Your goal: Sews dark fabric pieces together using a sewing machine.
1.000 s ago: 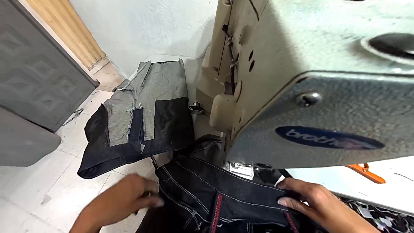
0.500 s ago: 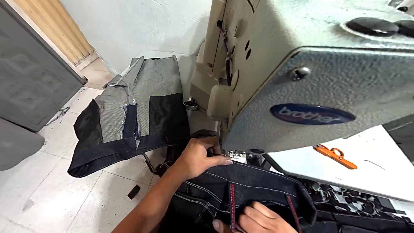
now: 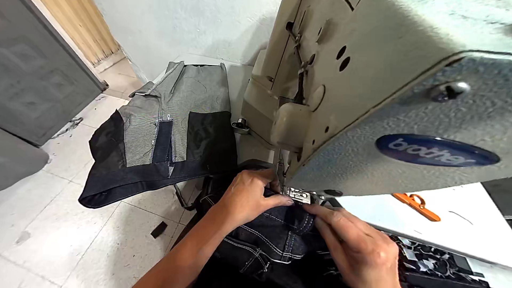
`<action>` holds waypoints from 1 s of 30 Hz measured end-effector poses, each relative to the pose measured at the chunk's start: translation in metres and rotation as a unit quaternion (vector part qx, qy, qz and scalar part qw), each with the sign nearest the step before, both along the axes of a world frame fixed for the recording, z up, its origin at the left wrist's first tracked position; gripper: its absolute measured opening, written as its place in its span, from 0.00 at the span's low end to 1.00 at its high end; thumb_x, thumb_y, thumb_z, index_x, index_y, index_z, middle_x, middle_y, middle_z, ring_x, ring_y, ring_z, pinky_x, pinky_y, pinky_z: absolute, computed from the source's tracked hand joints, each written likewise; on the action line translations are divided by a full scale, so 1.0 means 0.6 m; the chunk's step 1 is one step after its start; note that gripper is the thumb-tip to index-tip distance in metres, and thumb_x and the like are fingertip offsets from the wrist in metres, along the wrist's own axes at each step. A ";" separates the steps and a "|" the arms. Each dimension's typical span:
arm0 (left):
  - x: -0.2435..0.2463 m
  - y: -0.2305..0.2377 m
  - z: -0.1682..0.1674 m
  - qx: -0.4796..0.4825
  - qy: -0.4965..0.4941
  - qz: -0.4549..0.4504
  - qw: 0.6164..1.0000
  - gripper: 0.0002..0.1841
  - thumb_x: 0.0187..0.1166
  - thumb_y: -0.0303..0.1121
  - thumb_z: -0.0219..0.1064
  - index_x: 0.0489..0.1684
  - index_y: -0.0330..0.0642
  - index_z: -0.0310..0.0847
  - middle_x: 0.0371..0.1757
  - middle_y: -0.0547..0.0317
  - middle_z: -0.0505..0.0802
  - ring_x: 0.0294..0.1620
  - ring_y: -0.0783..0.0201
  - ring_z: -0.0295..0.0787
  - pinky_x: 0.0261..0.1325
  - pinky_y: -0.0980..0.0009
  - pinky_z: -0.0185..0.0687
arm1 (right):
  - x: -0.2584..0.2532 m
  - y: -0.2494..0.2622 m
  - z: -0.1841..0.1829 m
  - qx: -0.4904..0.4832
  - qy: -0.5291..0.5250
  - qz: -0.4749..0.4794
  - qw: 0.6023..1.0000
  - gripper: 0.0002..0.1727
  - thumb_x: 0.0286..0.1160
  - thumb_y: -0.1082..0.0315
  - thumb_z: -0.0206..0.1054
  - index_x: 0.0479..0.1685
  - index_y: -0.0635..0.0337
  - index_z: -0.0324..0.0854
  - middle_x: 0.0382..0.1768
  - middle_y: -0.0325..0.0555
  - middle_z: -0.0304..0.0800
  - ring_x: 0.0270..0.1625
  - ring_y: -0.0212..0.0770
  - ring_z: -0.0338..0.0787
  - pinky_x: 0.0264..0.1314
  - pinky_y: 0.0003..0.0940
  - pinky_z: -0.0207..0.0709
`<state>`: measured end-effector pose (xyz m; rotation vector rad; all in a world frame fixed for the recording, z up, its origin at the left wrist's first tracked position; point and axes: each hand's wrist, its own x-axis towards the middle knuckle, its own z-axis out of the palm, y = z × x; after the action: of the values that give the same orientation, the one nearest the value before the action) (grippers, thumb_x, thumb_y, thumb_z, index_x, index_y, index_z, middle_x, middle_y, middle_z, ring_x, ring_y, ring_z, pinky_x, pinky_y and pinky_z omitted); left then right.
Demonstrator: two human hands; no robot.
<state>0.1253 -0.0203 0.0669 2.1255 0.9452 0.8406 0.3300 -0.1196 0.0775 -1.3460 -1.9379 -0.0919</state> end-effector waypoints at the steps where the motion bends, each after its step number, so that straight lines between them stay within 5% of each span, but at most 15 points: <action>1: 0.000 -0.002 0.001 0.009 0.011 0.004 1.000 0.16 0.68 0.47 0.80 0.35 0.43 0.90 0.32 0.61 0.94 0.39 0.69 0.92 0.46 0.65 0.88 | -0.005 -0.001 0.003 -0.043 0.037 0.007 0.998 0.11 0.81 0.67 0.62 0.44 0.57 0.92 0.33 0.43 0.96 0.38 0.29 0.91 0.45 0.18 0.81; 5: 0.002 -0.011 0.001 0.032 0.025 0.031 0.999 0.17 0.70 0.49 0.78 0.38 0.43 0.90 0.35 0.60 0.94 0.41 0.65 0.93 0.47 0.63 0.89 | -0.006 0.000 0.007 -0.163 0.130 0.023 0.978 0.10 0.81 0.63 0.65 0.46 0.58 0.88 0.36 0.36 0.96 0.39 0.19 0.92 0.45 0.16 0.84; 8: 0.006 -0.032 -0.002 0.107 0.042 0.093 0.989 0.18 0.71 0.49 0.76 0.44 0.43 0.89 0.46 0.54 0.92 0.52 0.56 0.91 0.57 0.59 0.88 | -0.001 0.006 0.003 -0.116 0.077 -0.011 0.990 0.09 0.76 0.59 0.68 0.39 0.50 0.93 0.35 0.35 0.95 0.43 0.26 0.88 0.50 0.20 0.77; 10: 0.006 -0.060 0.003 0.162 0.057 0.133 0.976 0.15 0.75 0.45 0.73 0.45 0.41 0.90 0.47 0.50 0.91 0.48 0.54 0.92 0.50 0.61 0.91 | 0.000 0.012 -0.003 -0.069 0.028 -0.035 0.997 0.09 0.74 0.58 0.68 0.35 0.45 0.93 0.33 0.38 0.93 0.46 0.31 0.87 0.53 0.21 0.75; 12: 0.001 -0.099 0.021 0.086 0.028 0.102 0.991 0.11 0.79 0.37 0.69 0.45 0.37 0.90 0.37 0.51 0.93 0.29 0.59 0.92 0.32 0.66 0.89 | 0.000 0.016 -0.008 -0.054 0.014 -0.031 0.998 0.07 0.75 0.59 0.68 0.36 0.46 0.91 0.34 0.40 0.92 0.47 0.31 0.88 0.54 0.18 0.75; 15: -0.006 -0.139 0.044 -0.198 -0.089 0.004 0.976 0.13 0.83 0.30 0.66 0.55 0.28 0.83 0.34 0.49 0.95 0.26 0.64 0.92 0.31 0.69 0.90 | -0.002 0.018 -0.011 -0.025 -0.032 -0.020 0.999 0.06 0.77 0.65 0.65 0.39 0.50 0.88 0.36 0.42 0.92 0.46 0.34 0.89 0.51 0.18 0.78; 17: -0.003 -0.141 0.037 -0.299 -0.184 0.008 0.936 0.10 0.83 0.27 0.66 0.51 0.28 0.84 0.36 0.50 0.96 0.31 0.65 0.96 0.36 0.68 0.95 | -0.007 0.022 -0.018 0.014 -0.065 -0.031 0.997 0.06 0.79 0.66 0.62 0.39 0.51 0.85 0.34 0.43 0.89 0.43 0.36 0.87 0.47 0.19 0.76; 22: 0.013 -0.134 0.028 -0.350 -0.262 0.049 0.898 0.07 0.81 0.27 0.69 0.34 0.33 0.84 0.34 0.54 0.97 0.33 0.63 0.98 0.39 0.66 0.97 | -0.017 0.026 -0.029 0.074 -0.105 -0.050 0.990 0.04 0.80 0.71 0.61 0.41 0.55 0.81 0.33 0.46 0.86 0.39 0.39 0.85 0.43 0.21 0.77; 30: 0.020 -0.132 0.023 -0.351 -0.266 0.069 0.895 0.06 0.76 0.24 0.72 0.29 0.36 0.82 0.30 0.56 0.96 0.29 0.65 0.97 0.35 0.68 0.96 | -0.007 0.018 -0.020 0.035 -0.097 0.007 0.995 0.08 0.83 0.74 0.60 0.47 0.55 0.86 0.41 0.47 0.90 0.48 0.39 0.88 0.53 0.22 0.79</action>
<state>0.1374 -0.0996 0.0809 1.1373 0.9193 0.9052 0.3258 -0.1089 0.0652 -1.3172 -2.0843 -0.2908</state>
